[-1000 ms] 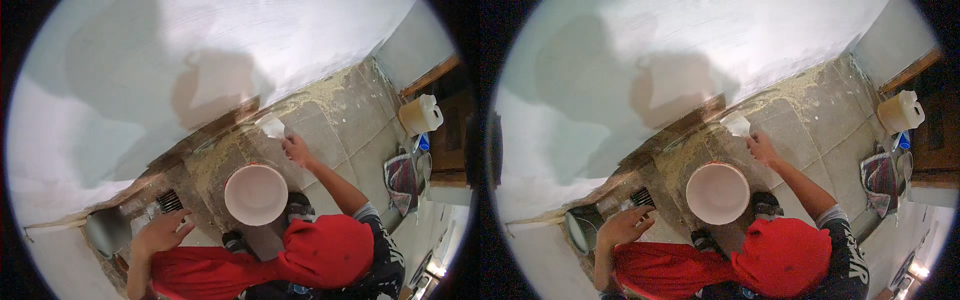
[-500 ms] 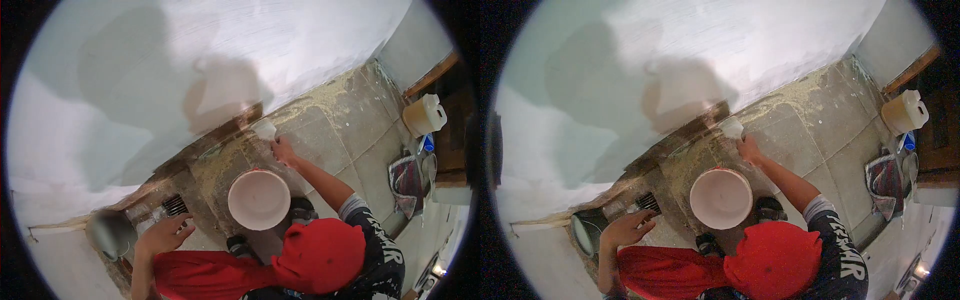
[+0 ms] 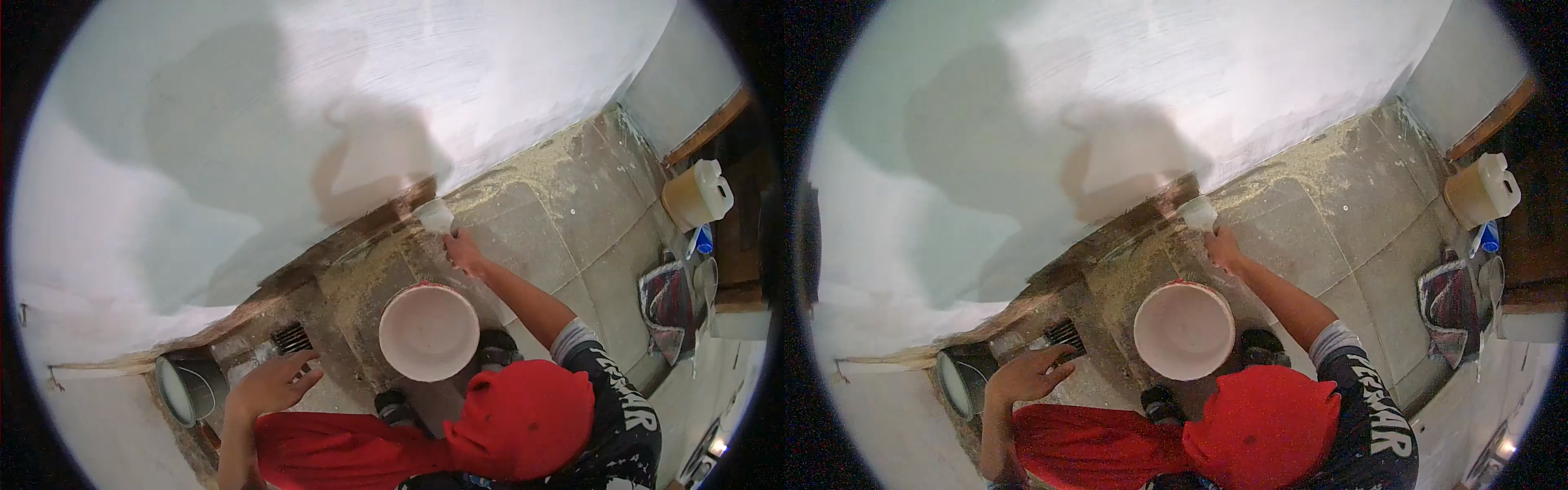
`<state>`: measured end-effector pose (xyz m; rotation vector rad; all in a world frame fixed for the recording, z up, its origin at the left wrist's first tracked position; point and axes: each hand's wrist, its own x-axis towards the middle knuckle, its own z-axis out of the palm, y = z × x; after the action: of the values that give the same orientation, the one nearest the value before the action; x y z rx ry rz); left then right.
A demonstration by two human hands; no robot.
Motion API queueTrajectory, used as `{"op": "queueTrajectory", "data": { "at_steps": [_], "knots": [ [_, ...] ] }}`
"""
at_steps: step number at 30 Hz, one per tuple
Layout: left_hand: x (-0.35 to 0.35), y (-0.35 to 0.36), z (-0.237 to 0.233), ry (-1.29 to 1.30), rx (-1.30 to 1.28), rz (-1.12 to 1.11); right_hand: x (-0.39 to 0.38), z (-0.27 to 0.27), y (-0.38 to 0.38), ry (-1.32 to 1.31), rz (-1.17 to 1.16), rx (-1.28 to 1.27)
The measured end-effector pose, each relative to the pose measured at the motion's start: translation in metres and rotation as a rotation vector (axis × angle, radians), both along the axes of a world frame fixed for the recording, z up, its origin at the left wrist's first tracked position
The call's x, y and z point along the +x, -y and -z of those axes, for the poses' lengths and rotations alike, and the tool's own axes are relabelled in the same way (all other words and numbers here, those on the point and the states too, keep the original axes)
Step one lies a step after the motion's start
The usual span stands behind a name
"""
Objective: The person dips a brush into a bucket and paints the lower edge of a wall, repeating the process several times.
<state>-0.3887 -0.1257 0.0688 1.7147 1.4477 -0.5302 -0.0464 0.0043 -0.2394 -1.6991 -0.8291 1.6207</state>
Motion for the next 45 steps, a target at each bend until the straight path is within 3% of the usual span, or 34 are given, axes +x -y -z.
{"op": "queueTrajectory", "data": {
  "at_steps": [2, 4, 8, 13, 19, 26, 28, 38, 45],
  "knots": [
    [0.000, 0.000, 0.000, -0.002, -0.001, 0.000, 0.000, 0.008, 0.000, 0.038, -0.010, -0.013],
    [-0.002, 0.000, 0.001, -0.020, -0.016, -0.011, -0.002, 0.019, 0.004, 0.188, 0.041, 0.221],
    [-0.002, -0.001, -0.002, -0.014, -0.039, -0.033, -0.001, 0.010, 0.013, 0.089, 0.105, 0.138],
    [-0.003, 0.000, -0.001, -0.019, -0.025, -0.026, 0.005, 0.026, 0.005, 0.314, -0.022, 0.052],
    [-0.009, 0.005, 0.002, -0.030, 0.007, -0.011, -0.001, 0.008, 0.005, 0.171, 0.084, 0.118],
    [-0.003, 0.002, -0.003, -0.020, -0.048, -0.045, 0.007, -0.007, -0.006, 0.168, 0.018, 0.023],
    [-0.004, 0.003, -0.002, -0.002, -0.010, -0.025, 0.008, 0.002, -0.003, 0.085, 0.086, 0.132],
    [0.002, 0.002, -0.008, -0.050, -0.002, -0.040, 0.008, 0.019, 0.001, 0.204, -0.004, 0.078],
    [-0.005, 0.005, -0.002, -0.030, -0.004, -0.042, 0.007, -0.007, -0.004, 0.252, -0.016, 0.078]
  ]
}}
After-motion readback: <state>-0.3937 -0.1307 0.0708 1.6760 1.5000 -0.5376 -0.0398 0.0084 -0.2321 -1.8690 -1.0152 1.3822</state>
